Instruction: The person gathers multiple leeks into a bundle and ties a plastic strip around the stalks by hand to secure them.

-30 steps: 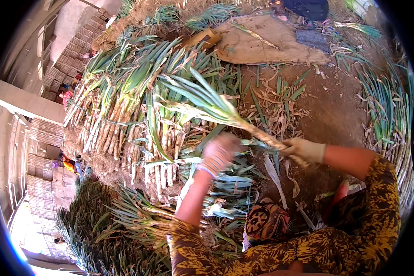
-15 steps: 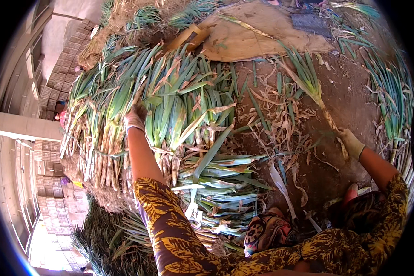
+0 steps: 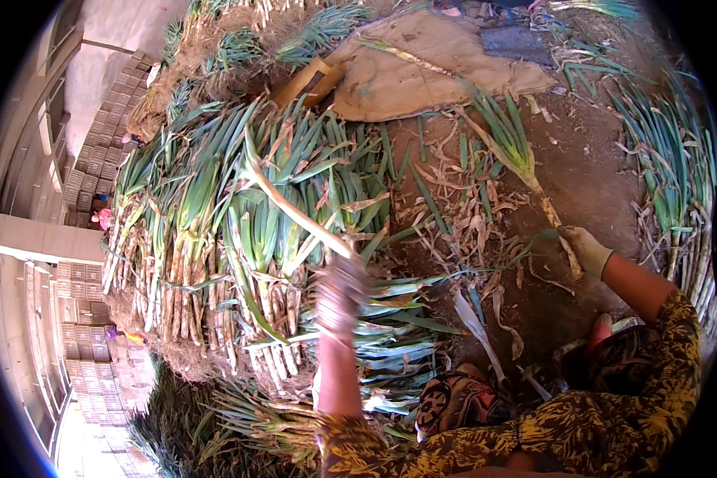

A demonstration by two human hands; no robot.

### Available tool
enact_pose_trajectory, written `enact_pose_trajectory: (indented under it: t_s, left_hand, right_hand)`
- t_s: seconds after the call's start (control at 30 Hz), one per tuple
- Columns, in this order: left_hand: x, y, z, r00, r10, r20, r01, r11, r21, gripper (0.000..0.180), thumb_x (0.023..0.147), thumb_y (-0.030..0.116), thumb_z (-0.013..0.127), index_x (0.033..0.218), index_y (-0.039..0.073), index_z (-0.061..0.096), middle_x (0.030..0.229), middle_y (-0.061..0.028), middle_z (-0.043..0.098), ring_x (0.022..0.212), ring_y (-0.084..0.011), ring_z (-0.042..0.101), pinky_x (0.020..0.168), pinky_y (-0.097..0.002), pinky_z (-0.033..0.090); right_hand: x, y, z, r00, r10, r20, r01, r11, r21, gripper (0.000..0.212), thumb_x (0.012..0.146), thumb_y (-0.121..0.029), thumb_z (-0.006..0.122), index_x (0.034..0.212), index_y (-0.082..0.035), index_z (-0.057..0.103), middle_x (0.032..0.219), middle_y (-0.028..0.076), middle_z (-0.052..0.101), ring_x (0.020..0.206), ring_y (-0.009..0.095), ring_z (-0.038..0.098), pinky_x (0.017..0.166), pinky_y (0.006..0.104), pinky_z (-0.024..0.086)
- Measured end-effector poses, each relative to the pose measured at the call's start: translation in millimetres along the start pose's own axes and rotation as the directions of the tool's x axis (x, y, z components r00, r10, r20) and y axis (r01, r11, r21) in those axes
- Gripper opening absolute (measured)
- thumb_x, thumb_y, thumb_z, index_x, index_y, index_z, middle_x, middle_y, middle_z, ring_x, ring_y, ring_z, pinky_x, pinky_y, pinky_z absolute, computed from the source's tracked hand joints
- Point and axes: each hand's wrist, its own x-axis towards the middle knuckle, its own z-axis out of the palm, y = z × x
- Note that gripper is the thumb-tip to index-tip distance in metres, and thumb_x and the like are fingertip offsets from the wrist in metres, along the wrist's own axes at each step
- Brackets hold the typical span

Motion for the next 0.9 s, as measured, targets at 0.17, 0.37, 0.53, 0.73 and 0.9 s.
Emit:
enact_pose_trajectory:
  t_s: [0.17,0.37,0.53,0.73,0.9]
  left_hand:
    - [-7,-141,10,0.929,0.017,0.369,0.115,0.936,-0.333,0.054,0.086,0.022,0.067,0.133,0.003,0.049,0.136,-0.0146,0.051,0.130,-0.0307,0.046,0.111,-0.0467,0.033]
    - [66,-180,22,0.916,0.026,0.401,0.157,0.896,-0.415,0.043,0.089,0.024,0.067,0.126,0.006,0.053,0.124,-0.0081,0.058,0.116,-0.0252,0.055,0.102,-0.0433,0.043]
    - [118,-216,8,0.973,-0.211,0.093,0.230,0.904,-0.360,0.018,0.088,0.010,0.067,0.105,0.005,0.063,0.105,-0.0080,0.066,0.101,-0.0240,0.062,0.088,-0.0394,0.052]
    - [176,-188,33,0.981,-0.093,-0.172,0.056,0.976,-0.209,0.038,0.087,0.016,0.072,0.121,0.014,0.054,0.095,-0.0049,0.060,0.082,-0.0223,0.058,0.067,-0.0392,0.048]
    - [188,-186,66,0.969,0.041,-0.242,-0.047,0.999,-0.020,0.027,0.086,0.013,0.069,0.107,0.007,0.053,0.082,-0.0064,0.060,0.074,-0.0232,0.060,0.067,-0.0412,0.051]
  right_hand:
    - [-19,-7,24,0.982,-0.117,0.147,0.143,0.974,-0.178,0.027,0.102,-0.027,0.046,0.100,-0.003,0.059,0.076,0.004,0.058,0.062,0.016,0.056,0.056,0.0260,0.048]
    - [-70,-29,64,0.971,-0.064,0.231,0.091,0.990,-0.108,0.029,0.101,-0.032,0.048,0.104,-0.006,0.060,0.078,0.003,0.060,0.061,0.011,0.057,0.053,0.0256,0.047]
    - [-62,-6,34,0.987,-0.088,0.133,0.087,0.996,0.016,0.036,0.097,-0.044,0.055,0.101,-0.008,0.060,0.072,0.002,0.060,0.054,0.012,0.057,0.046,0.0259,0.045]
    - [-71,-8,25,0.991,-0.100,0.085,0.101,0.995,0.000,0.040,0.095,-0.049,0.057,0.099,-0.009,0.060,0.071,0.001,0.060,0.053,0.011,0.056,0.045,0.0244,0.044]
    - [-55,1,34,0.971,-0.238,0.015,0.237,0.960,-0.146,0.044,0.098,-0.047,0.051,0.101,-0.004,0.062,0.068,0.003,0.057,0.053,0.012,0.056,0.050,0.0273,0.047]
